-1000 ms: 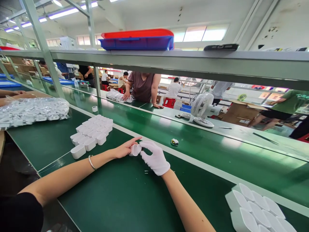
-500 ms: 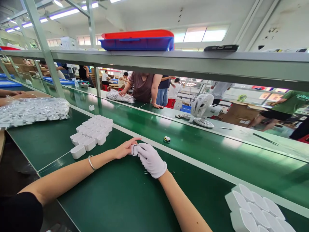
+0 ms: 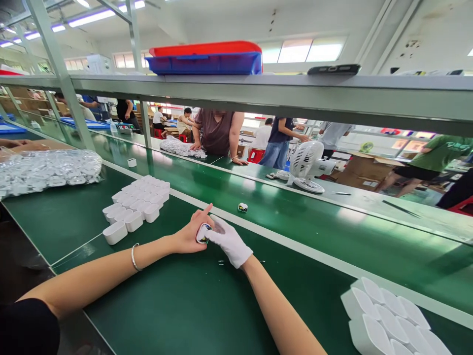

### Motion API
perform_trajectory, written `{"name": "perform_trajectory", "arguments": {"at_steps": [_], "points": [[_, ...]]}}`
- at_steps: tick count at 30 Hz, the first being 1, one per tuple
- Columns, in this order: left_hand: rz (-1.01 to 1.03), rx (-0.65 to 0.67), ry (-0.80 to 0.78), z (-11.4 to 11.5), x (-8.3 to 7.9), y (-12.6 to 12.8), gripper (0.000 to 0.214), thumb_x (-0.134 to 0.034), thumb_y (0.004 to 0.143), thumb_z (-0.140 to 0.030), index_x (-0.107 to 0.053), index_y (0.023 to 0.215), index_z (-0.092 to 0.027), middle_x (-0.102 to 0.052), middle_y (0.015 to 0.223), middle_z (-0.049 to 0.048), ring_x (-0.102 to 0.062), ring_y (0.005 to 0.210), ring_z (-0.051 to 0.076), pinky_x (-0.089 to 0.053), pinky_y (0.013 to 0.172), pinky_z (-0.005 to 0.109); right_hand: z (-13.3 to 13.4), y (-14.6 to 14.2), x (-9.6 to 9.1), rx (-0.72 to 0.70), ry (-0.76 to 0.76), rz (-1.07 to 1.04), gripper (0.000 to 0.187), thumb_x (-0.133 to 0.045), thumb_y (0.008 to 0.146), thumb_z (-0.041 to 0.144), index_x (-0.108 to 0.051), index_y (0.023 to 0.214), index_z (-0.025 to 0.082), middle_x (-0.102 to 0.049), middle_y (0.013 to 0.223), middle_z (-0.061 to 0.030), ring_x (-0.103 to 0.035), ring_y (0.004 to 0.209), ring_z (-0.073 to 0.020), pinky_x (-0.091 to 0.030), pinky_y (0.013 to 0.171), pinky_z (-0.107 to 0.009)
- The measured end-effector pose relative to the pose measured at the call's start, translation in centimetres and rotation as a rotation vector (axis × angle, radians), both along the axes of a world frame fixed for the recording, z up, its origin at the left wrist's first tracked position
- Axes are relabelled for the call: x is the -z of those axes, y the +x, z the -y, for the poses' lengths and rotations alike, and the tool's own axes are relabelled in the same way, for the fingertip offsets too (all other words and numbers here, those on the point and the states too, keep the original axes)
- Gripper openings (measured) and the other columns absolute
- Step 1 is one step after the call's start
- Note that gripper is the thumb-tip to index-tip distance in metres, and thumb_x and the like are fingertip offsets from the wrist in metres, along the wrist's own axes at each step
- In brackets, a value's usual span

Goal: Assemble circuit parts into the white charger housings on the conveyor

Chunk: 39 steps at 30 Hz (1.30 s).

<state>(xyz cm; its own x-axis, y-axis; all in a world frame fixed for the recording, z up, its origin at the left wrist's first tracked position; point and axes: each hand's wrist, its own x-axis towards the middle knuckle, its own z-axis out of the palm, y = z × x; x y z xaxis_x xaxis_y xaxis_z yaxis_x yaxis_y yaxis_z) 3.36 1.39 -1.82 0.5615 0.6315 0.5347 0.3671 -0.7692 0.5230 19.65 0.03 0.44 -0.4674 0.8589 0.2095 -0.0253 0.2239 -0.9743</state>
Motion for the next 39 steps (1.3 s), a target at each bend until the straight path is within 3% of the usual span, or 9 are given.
{"name": "perform_trajectory", "arguments": {"at_steps": [2, 6, 12, 19, 23, 27, 31, 33, 39], "points": [[-0.014, 0.010, 0.013, 0.6, -0.2, 0.2, 0.111, -0.059, 0.059, -0.006, 0.011, 0.143, -0.029, -0.055, 0.101, 0.0011, -0.042, 0.102, 0.024, -0.022, 0.101, 0.045, 0.4, 0.1, -0.3, -0.109, -0.151, -0.041, 0.040, -0.071, 0.065, 0.046, -0.065, 0.094, 0.019, -0.065, 0.089, -0.0061, -0.060, 0.082, -0.0195, -0.049, 0.072, -0.034], [-0.040, 0.035, -0.004, 1.1, -0.5, 0.3, 0.114, -0.059, 0.058, -0.005, 0.014, 0.143, -0.027, -0.053, 0.108, 0.0040, -0.040, 0.104, 0.026, -0.024, 0.099, 0.044, 0.9, -0.1, -0.4, -0.027, -0.226, -0.057, 0.032, -0.078, 0.057, 0.039, -0.066, 0.074, 0.015, -0.060, 0.069, -0.0006, -0.053, 0.065, -0.0141, -0.046, 0.063, -0.029], [0.018, 0.032, 0.079, 0.9, 0.0, 0.1, 0.110, -0.059, 0.057, -0.007, 0.008, 0.142, -0.026, -0.042, 0.106, 0.0048, -0.041, 0.096, 0.022, -0.027, 0.098, 0.044, 1.1, -0.6, -0.6, 0.007, -0.180, -0.059, 0.034, -0.079, 0.055, 0.037, -0.069, 0.081, 0.016, -0.064, 0.075, -0.0027, -0.057, 0.073, -0.0174, -0.048, 0.069, -0.032], [0.107, -0.004, 0.001, 1.0, 0.2, 0.6, 0.098, -0.057, 0.059, -0.003, -0.010, 0.141, -0.027, -0.046, 0.102, 0.0046, -0.041, 0.095, 0.022, -0.034, 0.094, 0.040, 0.7, -0.4, -0.5, 0.042, -0.150, 0.009, 0.042, -0.075, 0.059, 0.044, -0.068, 0.089, 0.016, -0.067, 0.077, -0.0039, -0.061, 0.077, -0.0196, -0.050, 0.072, -0.035], [0.281, 0.038, -0.100, 0.7, 0.5, 0.9, 0.093, -0.055, 0.060, -0.002, -0.014, 0.140, -0.028, -0.045, 0.101, 0.0030, -0.045, 0.092, 0.019, -0.040, 0.087, 0.033, -2.9, 2.1, -1.0, -0.054, -0.101, 0.262, 0.047, -0.064, 0.068, 0.051, -0.067, 0.096, 0.014, -0.069, 0.089, -0.0099, -0.065, 0.082, -0.0226, -0.052, 0.074, -0.038], [0.403, 0.092, -0.274, 0.7, 0.7, 1.5, 0.087, -0.054, 0.062, -0.002, -0.022, 0.139, -0.029, -0.045, 0.096, 0.0006, -0.048, 0.081, 0.014, -0.043, 0.076, 0.027, -9.0, 4.4, -0.3, 0.449, 0.143, 0.556, 0.053, -0.044, 0.082, 0.047, -0.054, 0.121, 0.013, -0.059, 0.119, -0.0183, -0.058, 0.106, -0.0276, -0.045, 0.089, -0.046], [0.465, 0.114, -0.464, 0.8, 0.8, 2.4, 0.081, -0.062, 0.063, -0.006, -0.031, 0.136, -0.025, -0.053, 0.092, -0.0003, -0.052, 0.078, 0.013, -0.044, 0.073, 0.026, -14.0, 2.8, 1.6, 0.602, 0.282, 0.736, 0.074, -0.061, 0.070, 0.036, -0.036, 0.137, 0.014, -0.029, 0.145, -0.0208, -0.029, 0.132, -0.0350, -0.026, 0.103, -0.055], [0.433, 0.080, -0.547, 0.6, 1.1, 2.7, 0.077, -0.068, 0.062, -0.008, -0.039, 0.132, -0.024, -0.057, 0.090, -0.0008, -0.054, 0.077, 0.013, -0.045, 0.074, 0.026, -15.5, 0.8, 2.4, 0.576, 0.350, 0.812, 0.076, -0.066, 0.066, 0.033, -0.039, 0.135, 0.017, -0.034, 0.143, -0.0193, -0.032, 0.130, -0.0355, -0.030, 0.100, -0.053], [0.315, -0.002, -0.718, -1.5, 2.3, 2.5, 0.087, -0.077, 0.051, -0.009, -0.044, 0.131, -0.020, -0.064, 0.095, 0.0024, -0.059, 0.082, 0.017, -0.047, 0.075, 0.027, -17.4, -2.9, 2.3, 0.469, 0.502, 0.993, 0.026, -0.056, 0.072, 0.023, -0.069, 0.096, 0.021, -0.068, 0.095, -0.0106, -0.062, 0.091, -0.0248, -0.046, 0.077, -0.036]]}}
